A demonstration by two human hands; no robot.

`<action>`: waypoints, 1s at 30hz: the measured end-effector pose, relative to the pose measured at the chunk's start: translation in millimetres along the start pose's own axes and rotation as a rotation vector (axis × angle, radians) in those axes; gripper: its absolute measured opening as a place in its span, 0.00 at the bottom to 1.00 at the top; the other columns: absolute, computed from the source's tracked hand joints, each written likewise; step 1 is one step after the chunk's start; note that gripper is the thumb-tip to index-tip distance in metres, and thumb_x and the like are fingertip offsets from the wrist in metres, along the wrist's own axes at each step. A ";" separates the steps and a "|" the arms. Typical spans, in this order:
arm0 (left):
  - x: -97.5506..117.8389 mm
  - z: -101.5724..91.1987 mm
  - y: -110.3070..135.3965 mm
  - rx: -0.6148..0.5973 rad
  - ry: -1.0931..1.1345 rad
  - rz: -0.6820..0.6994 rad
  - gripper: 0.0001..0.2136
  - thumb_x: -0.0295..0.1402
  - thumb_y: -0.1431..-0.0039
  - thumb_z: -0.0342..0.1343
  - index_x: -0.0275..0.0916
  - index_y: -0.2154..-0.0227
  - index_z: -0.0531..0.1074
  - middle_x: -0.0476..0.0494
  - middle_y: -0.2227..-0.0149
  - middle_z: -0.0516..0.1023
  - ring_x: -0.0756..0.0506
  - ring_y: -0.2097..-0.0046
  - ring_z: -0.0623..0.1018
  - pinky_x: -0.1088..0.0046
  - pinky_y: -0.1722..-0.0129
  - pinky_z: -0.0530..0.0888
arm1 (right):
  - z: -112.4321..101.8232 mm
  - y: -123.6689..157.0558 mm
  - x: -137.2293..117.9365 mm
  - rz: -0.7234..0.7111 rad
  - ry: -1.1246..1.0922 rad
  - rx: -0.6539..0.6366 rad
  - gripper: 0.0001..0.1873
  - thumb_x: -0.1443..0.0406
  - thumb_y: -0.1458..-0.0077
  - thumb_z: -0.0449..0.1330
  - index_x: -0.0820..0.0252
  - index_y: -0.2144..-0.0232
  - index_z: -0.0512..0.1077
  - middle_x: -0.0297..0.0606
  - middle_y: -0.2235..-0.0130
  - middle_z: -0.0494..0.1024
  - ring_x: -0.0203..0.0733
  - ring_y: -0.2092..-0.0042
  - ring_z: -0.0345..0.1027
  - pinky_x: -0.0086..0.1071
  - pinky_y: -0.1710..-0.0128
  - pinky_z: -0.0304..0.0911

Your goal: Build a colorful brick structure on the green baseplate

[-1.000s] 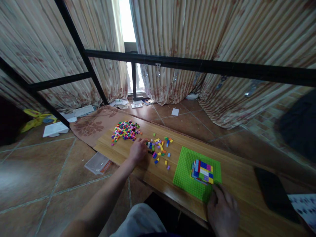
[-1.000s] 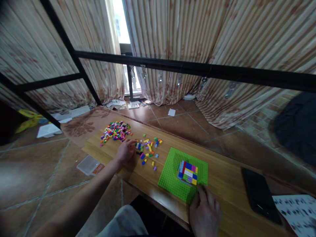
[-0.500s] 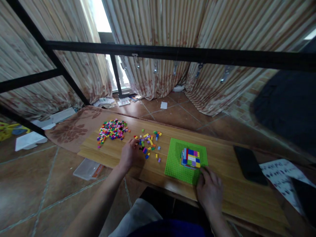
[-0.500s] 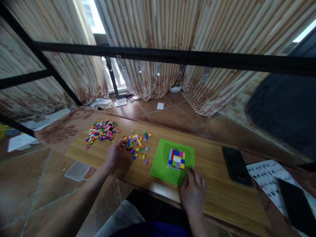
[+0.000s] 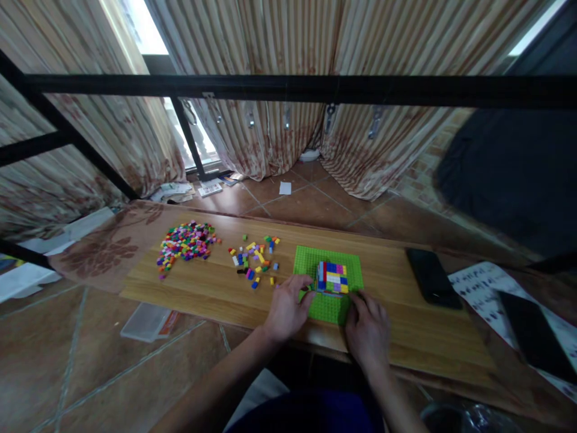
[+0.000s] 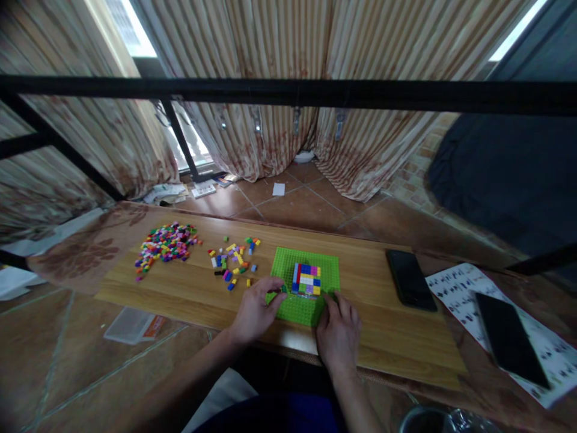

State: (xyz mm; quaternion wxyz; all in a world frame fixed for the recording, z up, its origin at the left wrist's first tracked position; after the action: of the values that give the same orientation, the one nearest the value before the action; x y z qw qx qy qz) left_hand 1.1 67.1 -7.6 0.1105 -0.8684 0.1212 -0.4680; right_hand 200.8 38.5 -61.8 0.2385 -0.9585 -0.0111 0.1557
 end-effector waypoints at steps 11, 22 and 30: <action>9.9 14.9 -8.0 0.006 -0.002 0.108 0.05 0.26 0.40 0.56 0.41 0.62 0.73 0.46 0.61 0.78 0.48 0.59 0.78 0.71 0.57 0.76 | -1.9 -0.6 -2.8 0.024 -0.025 -0.023 0.18 0.66 0.38 0.47 0.63 0.53 0.74 0.49 0.48 0.73 0.51 0.48 0.62 0.45 0.50 0.60; 5.3 17.2 -8.4 0.064 0.051 0.135 0.07 0.29 0.38 0.53 0.42 0.63 0.77 0.44 0.59 0.78 0.49 0.58 0.78 0.71 0.56 0.78 | -0.4 -0.6 -0.6 0.008 -0.029 -0.019 0.19 0.67 0.39 0.47 0.62 0.52 0.73 0.49 0.48 0.73 0.51 0.49 0.61 0.46 0.50 0.59; 3.8 16.6 -9.6 0.038 0.097 0.150 0.08 0.27 0.38 0.53 0.43 0.62 0.77 0.45 0.58 0.78 0.50 0.57 0.78 0.71 0.56 0.77 | 0.4 -0.2 -0.2 0.009 -0.028 -0.031 0.19 0.66 0.38 0.46 0.63 0.53 0.73 0.49 0.48 0.73 0.51 0.48 0.61 0.46 0.50 0.58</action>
State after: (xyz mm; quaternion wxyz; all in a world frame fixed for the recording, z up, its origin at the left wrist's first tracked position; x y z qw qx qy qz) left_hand 18.2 76.3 -10.6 0.1557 -0.8309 0.1825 -0.5021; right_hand 200.6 38.9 -62.1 0.2226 -0.9599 -0.0124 0.1698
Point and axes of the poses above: each hand's wrist, its own y-axis away from the middle knuckle, its own z-axis out of the palm, x = y × z, the point moved 4 cm from there along -y, towards the middle knuckle
